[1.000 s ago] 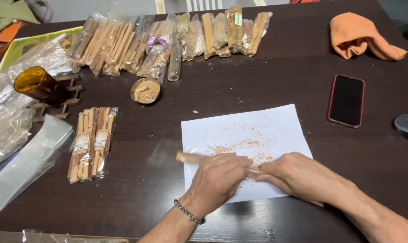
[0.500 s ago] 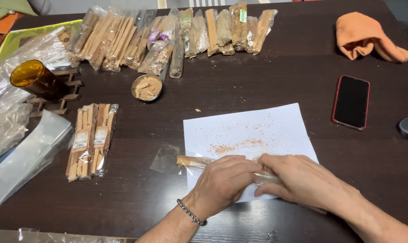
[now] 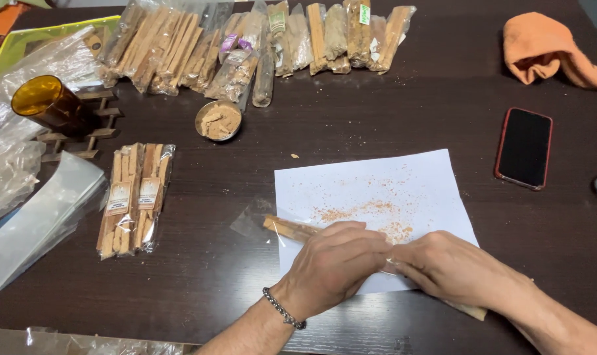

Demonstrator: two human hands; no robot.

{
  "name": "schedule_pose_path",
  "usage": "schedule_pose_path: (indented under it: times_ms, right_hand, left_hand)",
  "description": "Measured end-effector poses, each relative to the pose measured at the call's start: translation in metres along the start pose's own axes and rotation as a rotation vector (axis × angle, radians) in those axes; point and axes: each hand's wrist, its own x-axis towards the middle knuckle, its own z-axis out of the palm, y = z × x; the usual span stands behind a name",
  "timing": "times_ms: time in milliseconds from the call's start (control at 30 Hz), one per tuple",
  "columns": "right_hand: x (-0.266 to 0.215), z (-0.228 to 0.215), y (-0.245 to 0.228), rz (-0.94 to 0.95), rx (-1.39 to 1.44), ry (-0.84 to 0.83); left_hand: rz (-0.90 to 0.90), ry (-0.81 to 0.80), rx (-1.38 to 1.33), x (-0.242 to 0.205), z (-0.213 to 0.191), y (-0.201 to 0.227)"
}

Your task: The person places several wooden sticks onto a clear plastic sheet on a white paper, wraps the sheet around the sticks, and secures the package by folding the ends.

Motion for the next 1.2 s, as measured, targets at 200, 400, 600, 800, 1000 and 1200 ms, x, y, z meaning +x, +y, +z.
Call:
schedule_pose_path:
  times_ms: [200,400,600,800,1000,1200]
  right_hand:
    - [0.005,-0.016,-0.008,-0.033,0.332,-0.125]
    - [0.004,-0.01,0.001,-0.03,0.314,-0.041]
    - [0.004,0.006,0.006,-0.027,0.295,0.192]
    - [0.003,0.004,-0.007,0.235,0.299,0.197]
    - [0.007,0.0,-0.007,0.097,0.33,0.239]
    - [0.005,-0.006,-0.008,0.102,0.348,0.198]
  left_hand:
    - [-0.038,-0.001,-0.087,-0.002,-0.006,-0.003]
    - [-0.059,-0.011,-0.124,0.003,-0.008,-0.001]
    - [-0.063,-0.037,-0.114,0.001,-0.005,-0.002]
    - [-0.085,-0.042,-0.162,0.005,-0.011,0.001]
    - [-0.105,-0.04,-0.071,0.002,-0.007,-0.005]
    - [-0.113,-0.04,-0.035,0.005,-0.006,-0.001]
